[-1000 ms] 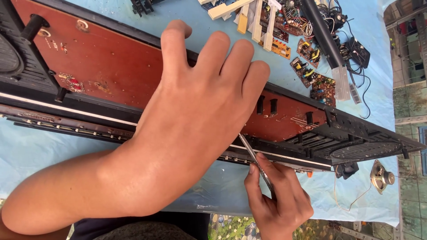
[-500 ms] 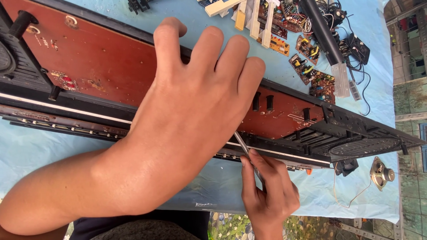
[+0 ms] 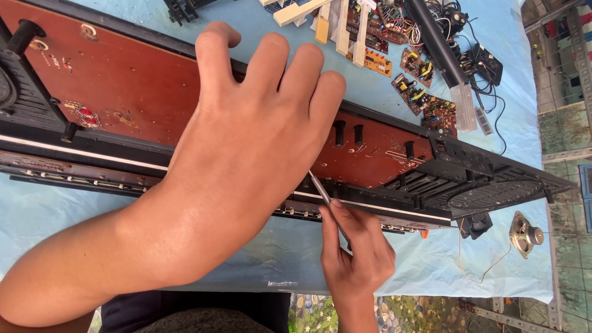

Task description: The person uses a screwdriver to remove screws from the back panel of a disassembled electronic device, likely a keyboard or synthesizer. They systematically unscrew fasteners along the edge of the device's chassis while various internal components and keys are scattered on the table.

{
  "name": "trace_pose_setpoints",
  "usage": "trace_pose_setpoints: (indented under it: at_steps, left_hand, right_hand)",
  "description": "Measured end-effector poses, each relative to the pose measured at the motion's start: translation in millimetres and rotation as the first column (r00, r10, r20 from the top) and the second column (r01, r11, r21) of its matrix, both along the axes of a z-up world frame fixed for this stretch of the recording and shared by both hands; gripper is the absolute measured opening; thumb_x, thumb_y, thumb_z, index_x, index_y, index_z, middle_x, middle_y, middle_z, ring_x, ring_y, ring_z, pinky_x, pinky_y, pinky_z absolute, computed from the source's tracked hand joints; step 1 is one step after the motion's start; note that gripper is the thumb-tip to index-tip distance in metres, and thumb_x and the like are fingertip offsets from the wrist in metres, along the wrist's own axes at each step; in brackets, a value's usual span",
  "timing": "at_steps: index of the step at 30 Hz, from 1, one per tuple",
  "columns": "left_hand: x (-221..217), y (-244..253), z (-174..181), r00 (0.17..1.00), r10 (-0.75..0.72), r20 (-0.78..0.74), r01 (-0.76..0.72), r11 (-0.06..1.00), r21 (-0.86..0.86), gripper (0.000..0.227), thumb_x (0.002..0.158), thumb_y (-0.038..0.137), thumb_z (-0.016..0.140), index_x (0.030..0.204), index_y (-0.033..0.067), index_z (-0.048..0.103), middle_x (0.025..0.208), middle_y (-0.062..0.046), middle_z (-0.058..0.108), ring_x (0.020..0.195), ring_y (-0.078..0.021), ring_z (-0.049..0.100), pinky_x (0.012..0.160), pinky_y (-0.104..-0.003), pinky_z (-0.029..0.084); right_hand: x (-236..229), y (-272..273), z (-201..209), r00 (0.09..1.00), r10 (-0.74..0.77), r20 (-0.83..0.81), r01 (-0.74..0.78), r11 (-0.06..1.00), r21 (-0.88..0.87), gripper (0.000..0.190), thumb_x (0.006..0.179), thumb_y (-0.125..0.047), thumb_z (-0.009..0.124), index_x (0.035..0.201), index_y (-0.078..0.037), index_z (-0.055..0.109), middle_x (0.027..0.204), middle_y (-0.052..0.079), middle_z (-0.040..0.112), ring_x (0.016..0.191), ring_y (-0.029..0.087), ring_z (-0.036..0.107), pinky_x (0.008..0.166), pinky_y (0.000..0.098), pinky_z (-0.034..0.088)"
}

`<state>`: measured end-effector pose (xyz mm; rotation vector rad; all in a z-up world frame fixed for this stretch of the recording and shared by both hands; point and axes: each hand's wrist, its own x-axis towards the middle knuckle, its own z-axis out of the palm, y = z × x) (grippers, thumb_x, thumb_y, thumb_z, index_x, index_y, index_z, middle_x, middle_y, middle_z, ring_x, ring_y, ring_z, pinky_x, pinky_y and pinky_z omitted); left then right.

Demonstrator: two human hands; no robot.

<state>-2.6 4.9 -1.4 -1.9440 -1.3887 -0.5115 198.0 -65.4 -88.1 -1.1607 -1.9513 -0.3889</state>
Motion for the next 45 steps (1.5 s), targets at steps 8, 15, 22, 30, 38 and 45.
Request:
trace_pose_setpoints:
  at_steps: [8,15,22,30,38,45]
  left_hand:
    - [-0.8,-0.8,3.7,0.999,-0.018,0.037,0.018,1.000,-0.008,0.026,0.103,0.009,0.060,0.091,0.0259,0.045,0.090,0.004,0.037,0.086,-0.0175,0.038,0.091,-0.042,0.044]
    - [1.2,1.1,0.7,0.998,-0.022,0.060,0.022,1.000,0.005,0.025,0.107,0.014,0.060,0.091,0.0266,0.045,0.090,0.005,0.037,0.085,-0.0176,0.039,0.092,-0.042,0.044]
    - [-1.4,-2.9,3.6,1.000,0.000,-0.012,0.000,1.000,-0.031,0.024,0.102,0.011,0.062,0.094,0.0258,0.046,0.091,0.004,0.038,0.087,-0.0179,0.040,0.092,-0.042,0.044]
    - [-1.9,-0.8,0.7,1.000,0.000,0.000,0.000,1.000,-0.009,0.025,0.104,0.011,0.062,0.094,0.0257,0.045,0.092,0.004,0.037,0.087,-0.0177,0.039,0.093,-0.042,0.043]
    - [-2.6,-2.4,1.7,1.000,0.007,-0.010,-0.007,0.999,-0.033,0.022,0.106,0.014,0.063,0.096,0.0257,0.046,0.094,0.004,0.039,0.089,-0.0183,0.040,0.094,-0.043,0.042]
    - [-2.1,-3.3,5.3,1.000,-0.007,-0.018,0.007,1.000,-0.026,0.023,0.099,0.009,0.062,0.095,0.0252,0.046,0.091,0.004,0.038,0.086,-0.0184,0.041,0.093,-0.042,0.044]
  right_hand:
    - [9.1,3.2,-1.8,0.999,0.035,-0.009,-0.035,0.999,-0.016,0.019,0.090,-0.003,0.082,0.103,0.001,0.070,0.095,0.016,0.075,0.075,0.022,0.073,0.066,0.0297,0.060]
    - [8.7,3.1,2.0,0.999,0.044,0.005,-0.044,0.999,-0.009,0.019,0.088,0.000,0.083,0.101,0.002,0.070,0.095,0.017,0.075,0.078,0.024,0.074,0.071,0.0322,0.063]
    - [6.1,-1.1,-9.3,0.998,-0.059,-0.006,0.059,0.998,-0.028,0.014,0.093,-0.007,0.078,0.103,0.000,0.070,0.095,0.012,0.076,0.072,0.020,0.071,0.058,0.0269,0.055]
    - [8.8,-0.1,-27.1,0.997,-0.053,-0.065,0.054,0.998,0.013,0.017,0.097,-0.012,0.072,0.104,0.003,0.068,0.101,0.010,0.077,0.069,0.023,0.068,0.055,0.0275,0.053]
    - [6.7,2.5,-28.0,0.991,-0.093,-0.098,0.098,0.994,0.046,0.018,0.093,-0.010,0.079,0.102,0.000,0.068,0.096,0.011,0.076,0.071,0.021,0.068,0.049,0.0268,0.045]
    - [6.7,5.6,-13.2,0.996,-0.075,-0.038,0.079,0.990,0.115,0.023,0.087,-0.006,0.089,0.099,-0.002,0.069,0.094,0.013,0.074,0.077,0.025,0.069,0.069,0.0335,0.055]
